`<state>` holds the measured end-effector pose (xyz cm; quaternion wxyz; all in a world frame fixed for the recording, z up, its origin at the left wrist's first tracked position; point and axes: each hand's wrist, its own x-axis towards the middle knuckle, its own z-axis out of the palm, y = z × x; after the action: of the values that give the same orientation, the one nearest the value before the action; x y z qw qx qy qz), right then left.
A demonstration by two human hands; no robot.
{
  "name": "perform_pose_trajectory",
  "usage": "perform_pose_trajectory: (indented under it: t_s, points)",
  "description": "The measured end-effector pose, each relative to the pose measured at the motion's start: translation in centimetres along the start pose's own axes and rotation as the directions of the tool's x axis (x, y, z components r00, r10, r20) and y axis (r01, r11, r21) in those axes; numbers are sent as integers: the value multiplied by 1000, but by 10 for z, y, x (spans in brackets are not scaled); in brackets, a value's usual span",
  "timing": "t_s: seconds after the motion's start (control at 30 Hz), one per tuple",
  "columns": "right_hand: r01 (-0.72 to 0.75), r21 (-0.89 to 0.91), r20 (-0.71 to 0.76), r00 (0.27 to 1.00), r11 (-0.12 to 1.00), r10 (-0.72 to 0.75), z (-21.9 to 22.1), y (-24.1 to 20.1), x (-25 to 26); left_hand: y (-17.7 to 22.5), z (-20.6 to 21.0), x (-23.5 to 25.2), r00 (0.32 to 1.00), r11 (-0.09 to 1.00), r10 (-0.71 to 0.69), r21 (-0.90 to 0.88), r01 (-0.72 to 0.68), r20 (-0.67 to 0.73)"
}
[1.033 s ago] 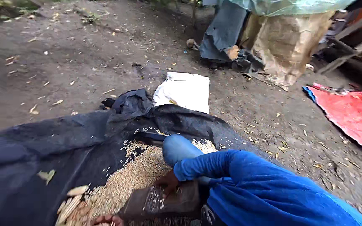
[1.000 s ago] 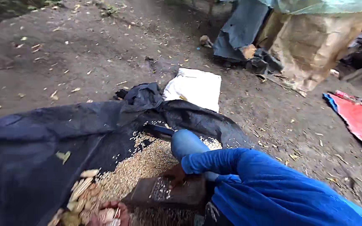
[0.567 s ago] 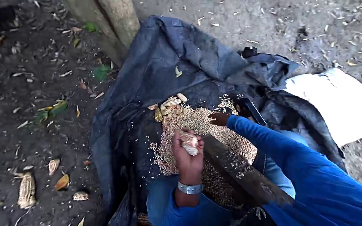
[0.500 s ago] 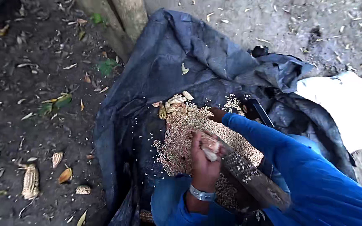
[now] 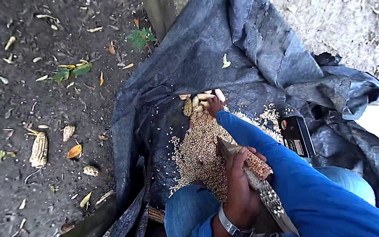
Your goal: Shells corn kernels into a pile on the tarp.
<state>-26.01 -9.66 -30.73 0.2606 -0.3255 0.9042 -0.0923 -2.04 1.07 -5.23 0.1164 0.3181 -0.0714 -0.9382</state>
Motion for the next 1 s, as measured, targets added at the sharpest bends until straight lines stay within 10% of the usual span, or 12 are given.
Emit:
perform_pose_trajectory:
  t_s: [0.1, 0.17, 0.23, 0.3, 0.63, 0.73, 0.87, 1.0]
  points:
    - [59, 503, -20, 998, 862, -57, -4, 19, -27, 2, 4, -3, 1000, 1000, 10, 29, -10, 10]
    - [-16, 886, 13, 1000, 463, 11, -21, 27, -63, 8, 6, -4, 997, 997, 75, 28, -75, -5]
    - [-141, 986, 145, 988, 85, -50, -48, 33, -116, 16, 8, -3, 985, 987, 163, 20, -162, -51]
    - [-258, 964, 242, 950, -60, -197, -73, 39, -175, 24, 8, 1, 965, 968, 252, 17, -251, -77]
    - [-383, 905, 319, 899, -185, -299, -84, 81, -353, 28, 2, 10, 951, 954, 297, 72, -292, -89]
    - [-288, 957, 290, 956, 30, -54, -78, 79, -391, 29, -3, 2, 961, 955, 273, 139, -264, -47]
    - [97, 474, -269, 962, 875, 40, -33, 91, -446, 28, -18, -25, 968, 952, 246, 175, -250, 44]
    - [199, 77, -366, 917, 977, -158, -7, 94, -440, 34, -11, -17, 951, 935, 310, 175, -308, 17]
